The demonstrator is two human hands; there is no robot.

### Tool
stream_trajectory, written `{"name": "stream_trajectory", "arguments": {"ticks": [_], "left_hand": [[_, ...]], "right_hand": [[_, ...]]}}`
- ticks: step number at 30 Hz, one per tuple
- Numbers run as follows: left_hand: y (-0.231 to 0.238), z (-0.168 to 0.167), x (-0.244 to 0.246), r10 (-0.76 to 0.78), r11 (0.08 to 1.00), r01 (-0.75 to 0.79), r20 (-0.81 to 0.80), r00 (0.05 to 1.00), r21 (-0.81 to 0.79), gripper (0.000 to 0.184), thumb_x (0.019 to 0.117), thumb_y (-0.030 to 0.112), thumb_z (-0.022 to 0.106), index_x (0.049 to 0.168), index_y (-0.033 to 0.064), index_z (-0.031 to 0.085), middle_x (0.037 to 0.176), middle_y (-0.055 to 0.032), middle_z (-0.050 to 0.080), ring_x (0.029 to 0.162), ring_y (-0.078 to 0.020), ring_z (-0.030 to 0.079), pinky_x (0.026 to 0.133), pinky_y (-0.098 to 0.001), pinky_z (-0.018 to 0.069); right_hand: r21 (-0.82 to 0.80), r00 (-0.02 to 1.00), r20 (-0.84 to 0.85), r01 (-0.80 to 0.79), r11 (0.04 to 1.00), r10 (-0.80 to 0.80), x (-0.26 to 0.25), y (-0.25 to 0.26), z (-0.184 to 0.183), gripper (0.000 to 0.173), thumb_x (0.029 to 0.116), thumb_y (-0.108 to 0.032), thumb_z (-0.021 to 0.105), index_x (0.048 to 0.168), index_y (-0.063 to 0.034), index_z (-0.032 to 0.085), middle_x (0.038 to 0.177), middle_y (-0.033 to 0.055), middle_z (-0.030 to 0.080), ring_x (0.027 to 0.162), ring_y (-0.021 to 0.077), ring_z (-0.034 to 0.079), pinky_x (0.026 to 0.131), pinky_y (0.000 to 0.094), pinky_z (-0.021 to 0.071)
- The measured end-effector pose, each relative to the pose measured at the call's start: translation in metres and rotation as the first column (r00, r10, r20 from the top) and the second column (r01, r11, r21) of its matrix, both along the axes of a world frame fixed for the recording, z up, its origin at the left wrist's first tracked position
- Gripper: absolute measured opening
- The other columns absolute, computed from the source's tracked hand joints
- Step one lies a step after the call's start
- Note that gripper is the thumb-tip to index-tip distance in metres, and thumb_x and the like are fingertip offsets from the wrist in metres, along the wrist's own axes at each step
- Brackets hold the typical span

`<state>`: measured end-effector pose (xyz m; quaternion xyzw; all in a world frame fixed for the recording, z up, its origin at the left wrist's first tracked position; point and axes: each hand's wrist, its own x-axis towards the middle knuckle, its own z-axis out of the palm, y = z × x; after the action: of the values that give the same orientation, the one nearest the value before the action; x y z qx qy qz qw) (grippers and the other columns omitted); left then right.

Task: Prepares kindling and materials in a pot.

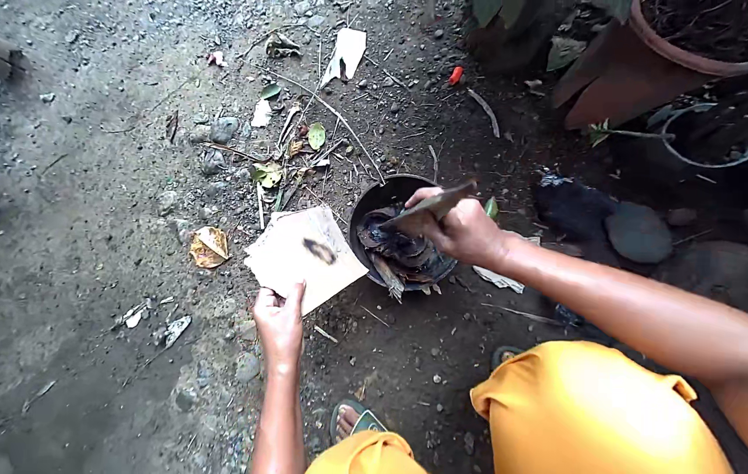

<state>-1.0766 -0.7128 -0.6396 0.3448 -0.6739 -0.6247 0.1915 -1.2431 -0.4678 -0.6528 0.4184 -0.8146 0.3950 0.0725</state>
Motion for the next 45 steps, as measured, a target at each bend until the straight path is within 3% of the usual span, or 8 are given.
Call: {"name": "stream_trajectory", "arguments": {"ticks": [9, 16, 24, 29, 32, 36, 41, 45], "left_hand": [[-0.007, 0.004, 0.009, 0.033, 0.999, -0.033, -0.018, 0.999, 0.014, 0.015, 0.0944, -0.008, 0.058, 0.108, -0.0005, 0.056, 0.082, -0.0012, 0.071, 0.070, -0.0086, 0.073, 0.065, -0.0273, 0.0641], [-0.002, 0.004, 0.004, -0.005, 1.000, 0.005, -0.035, 0.999, 0.005, 0.015, 0.0934, -0.008, 0.059, 0.107, -0.0011, 0.056, 0.081, -0.0009, 0.071, 0.070, -0.0073, 0.072, 0.065, -0.0254, 0.0631], [-0.001, 0.004, 0.008, 0.015, 1.000, -0.015, -0.011, 1.000, 0.020, 0.016, 0.0943, -0.008, 0.059, 0.109, -0.0021, 0.056, 0.082, -0.0031, 0.072, 0.069, -0.0097, 0.073, 0.064, -0.0277, 0.0641], [0.002, 0.004, 0.004, -0.014, 1.000, 0.014, 0.001, 1.000, -0.005, 0.014, 0.0940, -0.007, 0.060, 0.106, -0.0022, 0.055, 0.080, -0.0029, 0.070, 0.069, -0.0086, 0.072, 0.064, -0.0263, 0.0630], [0.005, -0.001, 0.006, -0.033, 0.999, 0.033, 0.015, 0.999, -0.002, 0.016, 0.0939, -0.007, 0.060, 0.108, -0.0030, 0.056, 0.082, -0.0030, 0.070, 0.071, -0.0082, 0.072, 0.066, -0.0258, 0.0629], [0.005, -0.004, 0.005, -0.044, 0.999, 0.044, 0.031, 0.999, 0.000, 0.015, 0.0941, -0.006, 0.060, 0.109, -0.0025, 0.056, 0.083, -0.0028, 0.071, 0.070, -0.0085, 0.072, 0.066, -0.0267, 0.0633], [0.005, -0.002, 0.003, -0.039, 0.999, 0.038, 0.041, 0.998, 0.008, 0.016, 0.0953, -0.006, 0.060, 0.111, -0.0045, 0.056, 0.084, -0.0051, 0.072, 0.071, -0.0098, 0.073, 0.065, -0.0271, 0.0634], [0.005, -0.005, 0.007, -0.035, 0.999, 0.034, 0.026, 0.999, 0.020, 0.015, 0.0953, -0.007, 0.059, 0.110, -0.0040, 0.056, 0.083, -0.0045, 0.072, 0.070, -0.0104, 0.073, 0.064, -0.0281, 0.0640]], "right_hand": [[0.046, 0.995, -0.087, 0.054, 0.997, -0.050, 0.008, -0.007, 0.057, 0.025, 0.0968, -0.008, 0.052, 0.115, 0.0034, 0.065, 0.098, 0.0183, 0.072, 0.080, 0.0290, 0.072, 0.065, 0.0447, 0.0583], [0.130, 0.998, -0.031, 0.062, 0.990, -0.059, 0.015, -0.003, 0.003, 0.024, 0.0939, -0.007, 0.058, 0.114, 0.0045, 0.065, 0.097, 0.0193, 0.073, 0.079, 0.0342, 0.074, 0.065, 0.0510, 0.0598], [0.048, 0.992, -0.072, 0.104, 0.993, -0.100, 0.018, -0.009, 0.067, 0.023, 0.0979, -0.010, 0.056, 0.116, 0.0024, 0.065, 0.098, 0.0175, 0.072, 0.077, 0.0301, 0.072, 0.063, 0.0473, 0.0578], [0.112, 0.996, -0.022, 0.087, 0.990, -0.085, 0.009, -0.016, 0.005, 0.023, 0.0951, -0.007, 0.057, 0.115, 0.0038, 0.064, 0.097, 0.0200, 0.072, 0.079, 0.0366, 0.073, 0.064, 0.0534, 0.0587], [0.144, 0.996, 0.037, 0.071, 0.987, -0.077, 0.005, -0.009, 0.024, 0.025, 0.0986, -0.008, 0.055, 0.119, 0.0041, 0.063, 0.103, 0.0211, 0.072, 0.087, 0.0379, 0.073, 0.071, 0.0556, 0.0586], [0.049, 0.993, -0.049, 0.110, 0.993, -0.108, 0.011, -0.008, 0.061, 0.026, 0.0978, -0.007, 0.052, 0.119, 0.0024, 0.064, 0.098, 0.0180, 0.073, 0.080, 0.0322, 0.073, 0.065, 0.0491, 0.0579], [0.125, 0.998, -0.025, 0.060, 0.990, -0.057, 0.016, -0.015, 0.007, 0.021, 0.0931, -0.004, 0.060, 0.112, 0.0034, 0.064, 0.093, 0.0188, 0.071, 0.077, 0.0350, 0.073, 0.064, 0.0525, 0.0593], [0.185, 0.994, 0.070, 0.070, 0.980, -0.085, 0.012, -0.007, 0.017, 0.025, 0.0944, -0.004, 0.057, 0.117, 0.0038, 0.064, 0.098, 0.0215, 0.072, 0.081, 0.0395, 0.073, 0.066, 0.0574, 0.0577]]}}
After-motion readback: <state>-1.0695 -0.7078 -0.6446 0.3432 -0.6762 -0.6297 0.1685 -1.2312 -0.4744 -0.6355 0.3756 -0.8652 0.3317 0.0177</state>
